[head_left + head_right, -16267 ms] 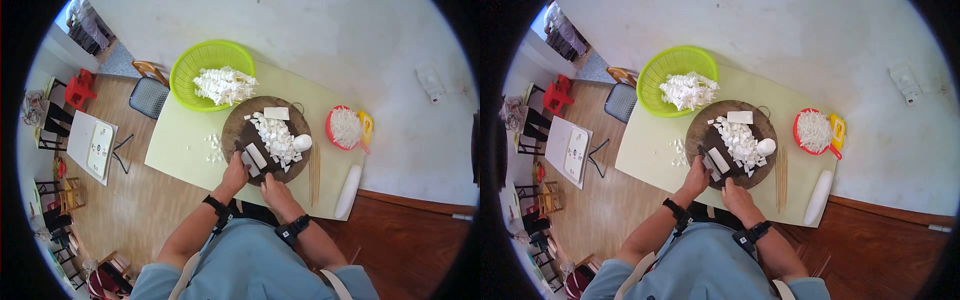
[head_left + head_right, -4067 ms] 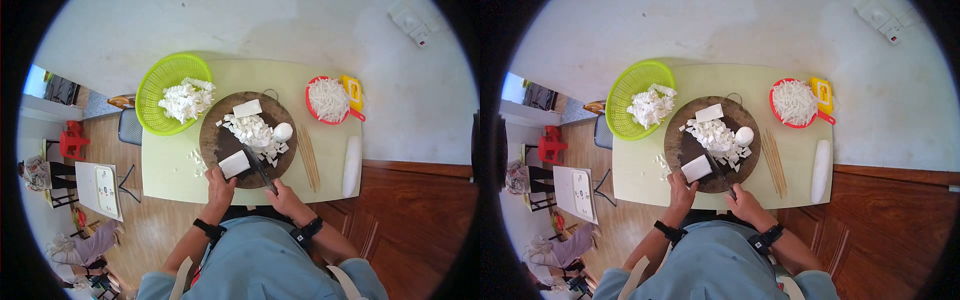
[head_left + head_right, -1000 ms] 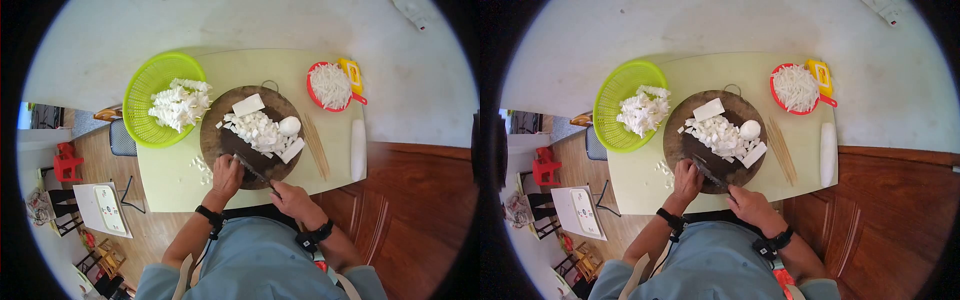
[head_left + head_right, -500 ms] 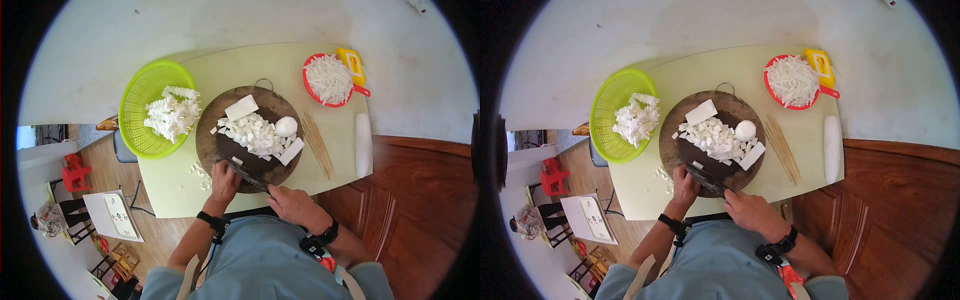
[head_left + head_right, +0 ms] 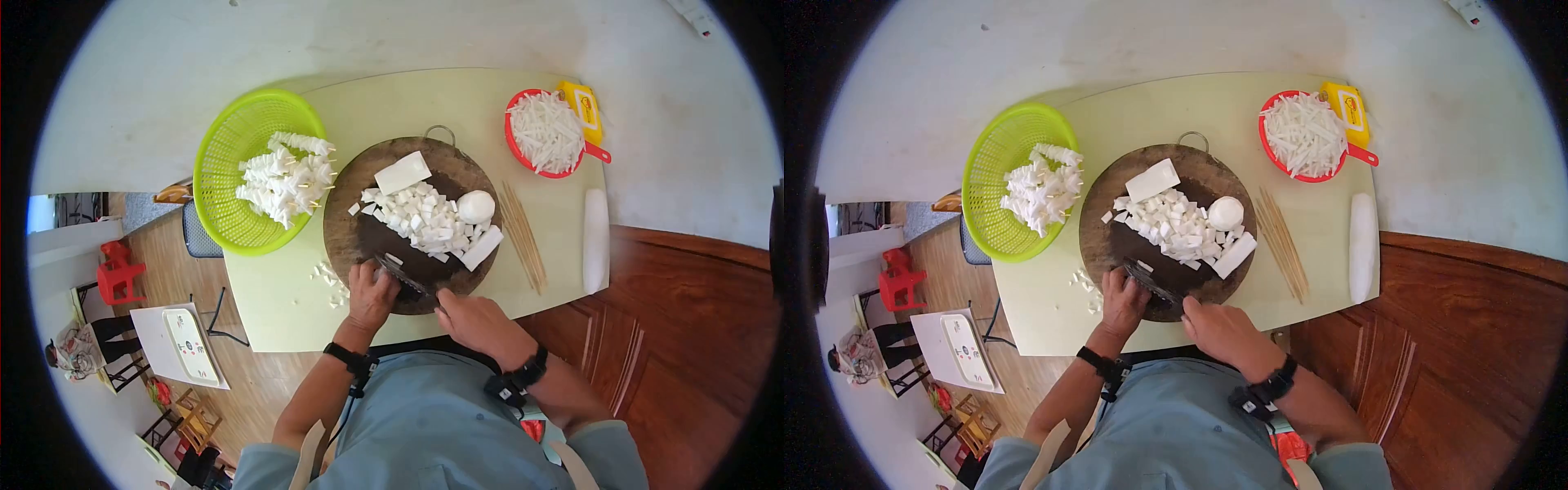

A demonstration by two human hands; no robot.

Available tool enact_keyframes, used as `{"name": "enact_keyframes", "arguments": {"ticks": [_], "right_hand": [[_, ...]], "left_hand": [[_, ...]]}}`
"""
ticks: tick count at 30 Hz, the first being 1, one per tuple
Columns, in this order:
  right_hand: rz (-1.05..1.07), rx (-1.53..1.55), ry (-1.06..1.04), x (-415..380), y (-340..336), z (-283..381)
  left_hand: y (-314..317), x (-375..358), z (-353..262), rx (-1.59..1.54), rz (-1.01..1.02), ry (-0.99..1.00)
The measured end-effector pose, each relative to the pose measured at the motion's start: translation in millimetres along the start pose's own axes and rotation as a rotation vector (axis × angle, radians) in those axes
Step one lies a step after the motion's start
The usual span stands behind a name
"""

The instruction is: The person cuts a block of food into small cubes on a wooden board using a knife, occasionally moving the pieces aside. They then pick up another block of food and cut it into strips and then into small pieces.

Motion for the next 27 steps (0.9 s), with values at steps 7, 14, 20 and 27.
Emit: {"name": "enact_keyframes", "arguments": {"ticks": [7,14,20,27], "right_hand": [[-0.159,0.039,-0.066,2,-2,-18],[-0.195,0.018,-0.081,-31,-5,0],[-0.152,-0.029,-0.059,-35,-4,4],[-0.018,-0.107,0.007,-9,8,-3]], "left_hand": [[-3,0,1,-0.076,-0.028,-0.029],[0,-10,8,-0.138,-0.006,-0.041],[0,-8,6,-0.091,0.027,-0.021],[1,-8,5,-0.051,0.017,-0.001]]}}
Point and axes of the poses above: each hand's wrist, its own x-axis towards the middle knuckle, its own y-axis out of the palm, z = x × y, the point moved 10 cm from there along x, towards the middle knuckle, and after that the axes turned 2 degrees about x, right-handed, at the moved point
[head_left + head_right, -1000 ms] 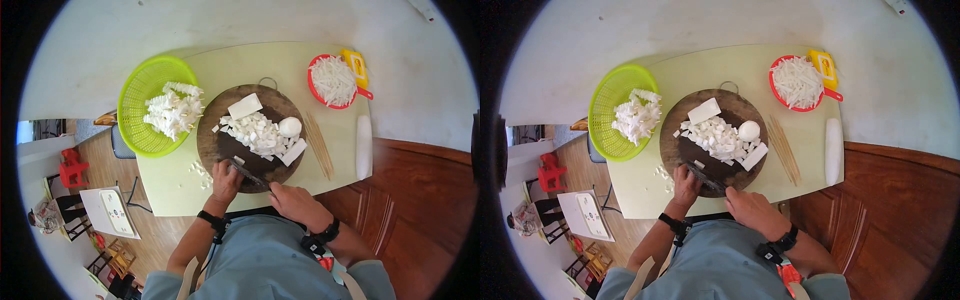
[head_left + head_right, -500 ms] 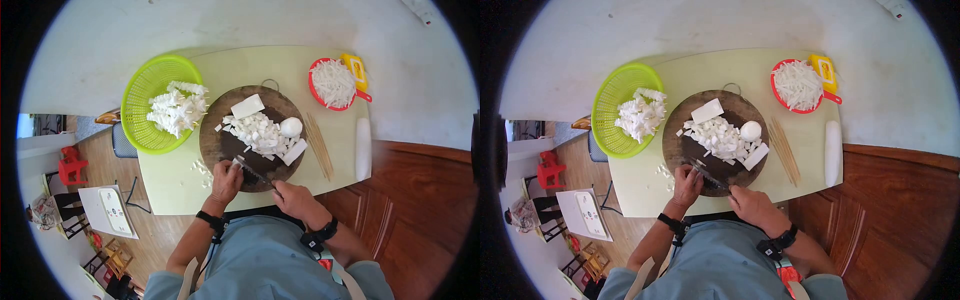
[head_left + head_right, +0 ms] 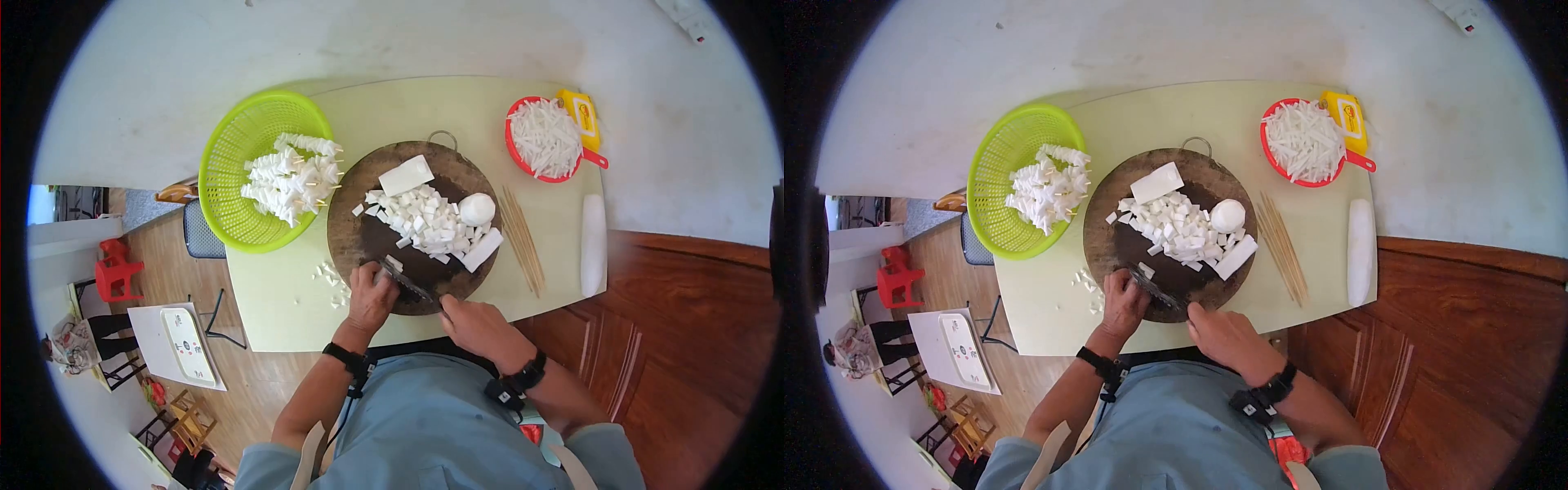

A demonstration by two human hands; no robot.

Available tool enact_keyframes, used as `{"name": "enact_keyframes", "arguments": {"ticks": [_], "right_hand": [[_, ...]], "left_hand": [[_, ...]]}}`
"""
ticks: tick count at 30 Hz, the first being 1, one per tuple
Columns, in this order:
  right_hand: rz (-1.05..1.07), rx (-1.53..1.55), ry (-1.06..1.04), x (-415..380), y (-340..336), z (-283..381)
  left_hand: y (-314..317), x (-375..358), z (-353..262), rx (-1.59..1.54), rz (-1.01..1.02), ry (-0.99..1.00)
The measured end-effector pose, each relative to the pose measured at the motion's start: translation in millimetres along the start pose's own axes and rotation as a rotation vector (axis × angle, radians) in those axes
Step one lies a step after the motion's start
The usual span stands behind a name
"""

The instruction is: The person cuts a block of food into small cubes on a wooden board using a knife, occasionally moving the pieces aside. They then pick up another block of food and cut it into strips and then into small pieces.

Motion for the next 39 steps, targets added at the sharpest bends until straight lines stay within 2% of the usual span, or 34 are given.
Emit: {"name": "enact_keyframes", "arguments": {"ticks": [4,6,13,17,33,37,39], "right_hand": [[-0.046,0.053,-0.008,12,3,-7],[-0.196,0.107,-0.024,10,-12,-11],[-0.202,0.115,-0.050,-23,-14,3],[-0.123,0.069,-0.036,-29,-5,6],[0.008,-0.029,0.028,-2,10,4],[-0.036,-0.016,0.023,2,9,-5],[-0.116,0.036,-0.051,1,-2,-4]], "left_hand": [[0,-1,-1,0.009,-0.003,0.016],[-1,1,-1,-0.023,-0.020,-0.010],[-5,-6,1,-0.103,-0.042,-0.023],[0,-9,7,-0.092,-0.030,-0.024],[-2,-4,1,-0.026,-0.023,0.003],[-1,-6,2,-0.026,-0.029,0.006],[-3,-6,0,-0.032,-0.037,0.003]]}}
Point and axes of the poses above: each hand's wrist, its own x-axis towards the middle knuckle, its own y-axis out of the palm, z = x × y, the point moved 10 cm from there along x, towards the middle knuckle, and after that the axes turned 2 degrees about x, right-handed, at the moved point
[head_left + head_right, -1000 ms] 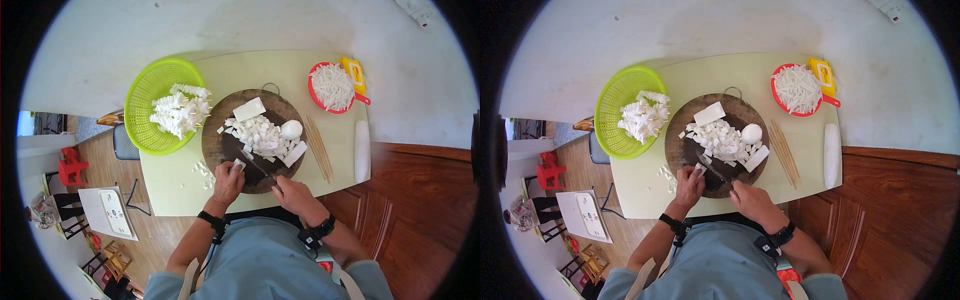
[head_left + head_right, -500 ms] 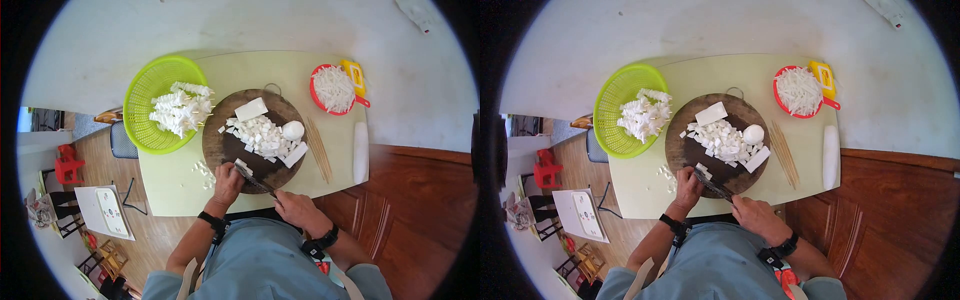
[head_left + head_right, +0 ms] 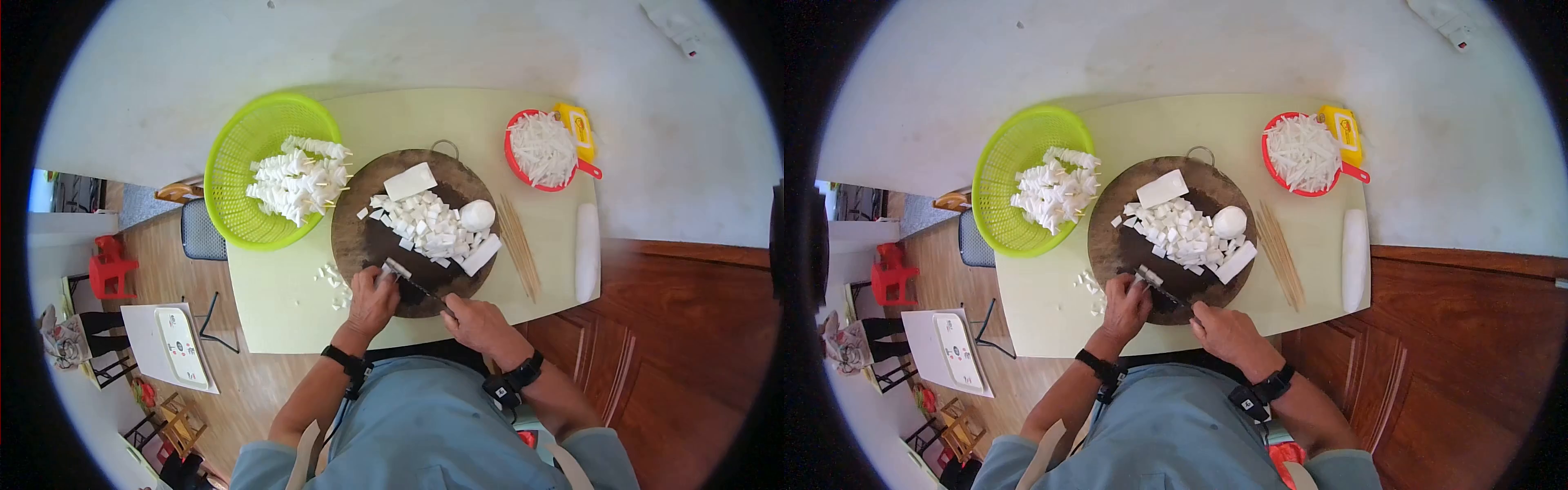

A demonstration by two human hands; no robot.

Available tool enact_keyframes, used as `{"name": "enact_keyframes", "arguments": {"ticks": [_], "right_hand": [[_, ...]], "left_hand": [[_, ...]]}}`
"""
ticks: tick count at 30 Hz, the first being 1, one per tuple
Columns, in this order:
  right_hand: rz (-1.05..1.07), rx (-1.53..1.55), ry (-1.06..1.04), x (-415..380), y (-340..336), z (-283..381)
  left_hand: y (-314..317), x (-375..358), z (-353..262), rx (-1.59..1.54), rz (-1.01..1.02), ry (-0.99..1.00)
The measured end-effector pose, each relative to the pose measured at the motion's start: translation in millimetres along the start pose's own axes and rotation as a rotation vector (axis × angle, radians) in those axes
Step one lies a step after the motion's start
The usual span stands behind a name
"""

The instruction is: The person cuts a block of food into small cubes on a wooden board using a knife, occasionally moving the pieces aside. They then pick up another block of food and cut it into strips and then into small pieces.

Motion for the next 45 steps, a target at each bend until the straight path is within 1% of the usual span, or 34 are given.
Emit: {"name": "enact_keyframes", "arguments": {"ticks": [1,3,4,6,7,9,13,19,21,22,24,28,30,31,33,34,36,39,43,45], "right_hand": [[-0.003,-0.001,0.000,-1,-1,1],[-0.066,0.028,0.098,-5,-10,-2],[-0.065,0.029,0.098,-9,-9,0],[-0.143,0.052,0.010,-19,-16,10],[-0.142,0.050,0.014,-24,-16,11],[-0.039,-0.002,0.021,-29,-3,13],[-0.022,-0.018,0.004,-33,1,17],[0.049,-0.048,0.035,-23,-2,23],[0.118,-0.066,0.091,-15,8,17],[0.118,-0.066,0.089,-12,12,15],[0.074,-0.072,0.059,-4,16,11],[0.072,-0.079,0.069,1,10,2],[-0.035,-0.029,0.034,5,-5,1],[-0.037,-0.028,0.034,8,-8,1],[-0.088,0.015,0.121,9,-20,-5],[-0.088,0.015,0.123,7,-21,-4],[-0.130,0.047,0.052,1,-26,4],[-0.118,0.030,0.042,-12,-19,4],[-0.126,-0.013,0.022,-27,-17,9],[-0.097,-0.041,0.006,-31,-15,12]], "left_hand": [[-1,0,-1,0.000,-0.001,0.002],[-5,-2,-3,0.026,0.002,0.007],[-5,-3,-2,0.027,0.003,0.005],[-4,-5,1,-0.006,-0.005,-0.024],[-2,-6,2,-0.010,-0.004,-0.023],[-2,-7,4,-0.005,-0.008,-0.015],[-1,-7,6,-0.022,0.031,-0.033],[11,-12,13,0.042,0.067,-0.055],[12,-15,10,0.081,0.070,-0.004],[12,-15,11,0.083,0.069,-0.004],[10,-15,9,0.110,0.048,0.008],[9,-10,4,0.092,0.035,0.024],[9,-7,4,0.052,0.044,0.007],[9,-6,2,0.054,0.044,0.009],[7,2,-1,0.055,0.022,0.004],[9,6,0,0.053,0.023,0.005],[4,15,-3,0.003,-0.046,0.007],[-2,21,-10,-0.002,-0.018,0.010],[-2,14,-6,0.020,-0.031,0.024],[0,12,-5,0.030,-0.022,0.037]]}}
Point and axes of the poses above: each hand's wrist, its own x-axis towards the middle knuckle, its own y-axis out of the palm, z = x × y, the point moved 10 cm from there along x, towards the middle knuckle, and after that the axes turned 2 degrees about x, right-handed, at the moved point
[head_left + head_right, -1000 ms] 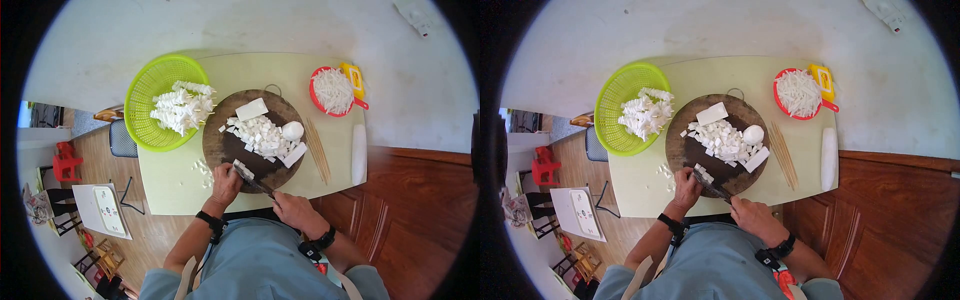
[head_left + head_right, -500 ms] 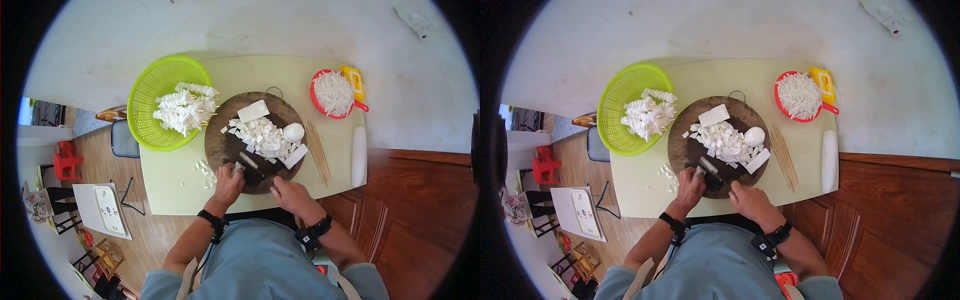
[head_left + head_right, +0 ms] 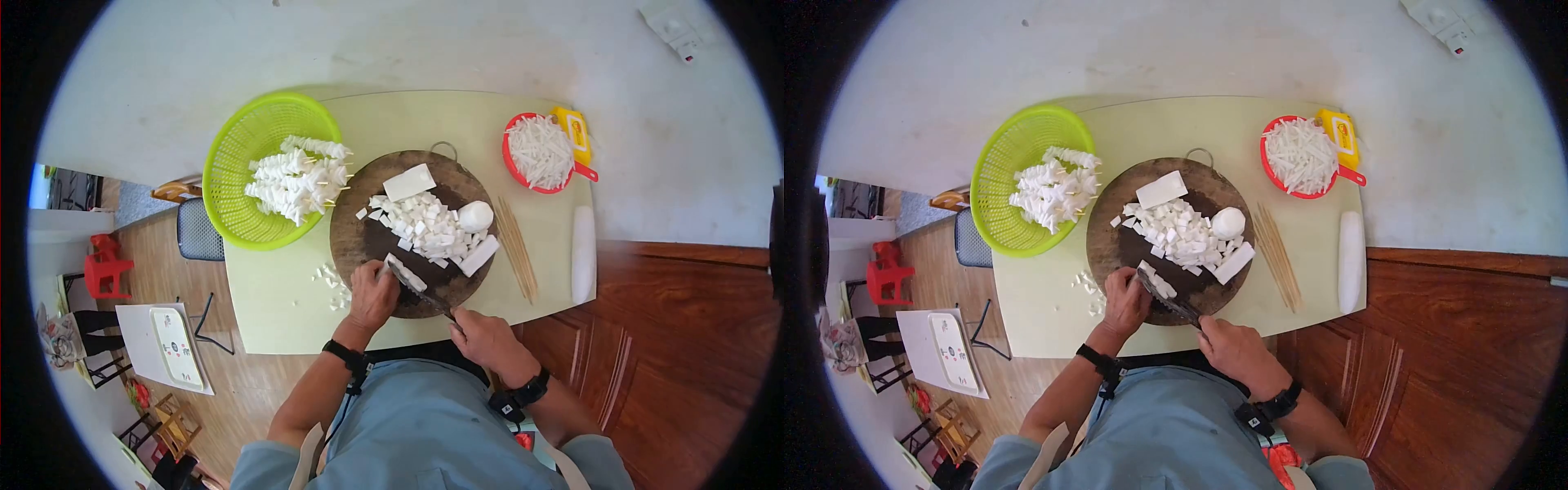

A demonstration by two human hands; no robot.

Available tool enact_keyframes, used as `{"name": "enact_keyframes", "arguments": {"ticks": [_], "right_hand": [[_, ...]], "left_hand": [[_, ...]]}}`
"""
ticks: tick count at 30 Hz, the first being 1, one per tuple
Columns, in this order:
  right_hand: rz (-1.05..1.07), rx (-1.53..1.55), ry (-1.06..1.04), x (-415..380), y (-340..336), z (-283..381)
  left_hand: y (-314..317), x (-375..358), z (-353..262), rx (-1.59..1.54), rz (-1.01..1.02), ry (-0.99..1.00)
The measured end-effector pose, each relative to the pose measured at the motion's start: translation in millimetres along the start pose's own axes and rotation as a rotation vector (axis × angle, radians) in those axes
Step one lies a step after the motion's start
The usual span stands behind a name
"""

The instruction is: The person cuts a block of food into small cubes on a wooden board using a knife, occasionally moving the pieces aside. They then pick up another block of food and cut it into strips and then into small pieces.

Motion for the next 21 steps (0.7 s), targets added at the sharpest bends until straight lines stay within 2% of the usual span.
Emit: {"name": "enact_keyframes", "arguments": {"ticks": [15,21], "right_hand": [[0.156,-0.080,0.086,15,16,0],[0.135,-0.077,0.072,42,22,-7]], "left_hand": [[5,-4,6,0.037,0.018,0.000],[3,-3,4,0.030,-0.001,0.017]]}}
Point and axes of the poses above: each hand's wrist, its own x-axis towards the middle knuckle, its own y-axis out of the palm, z = x × y, the point moved 10 cm from there along x, towards the middle knuckle, and after that the axes turned 2 degrees about x, right-handed, at the moved point
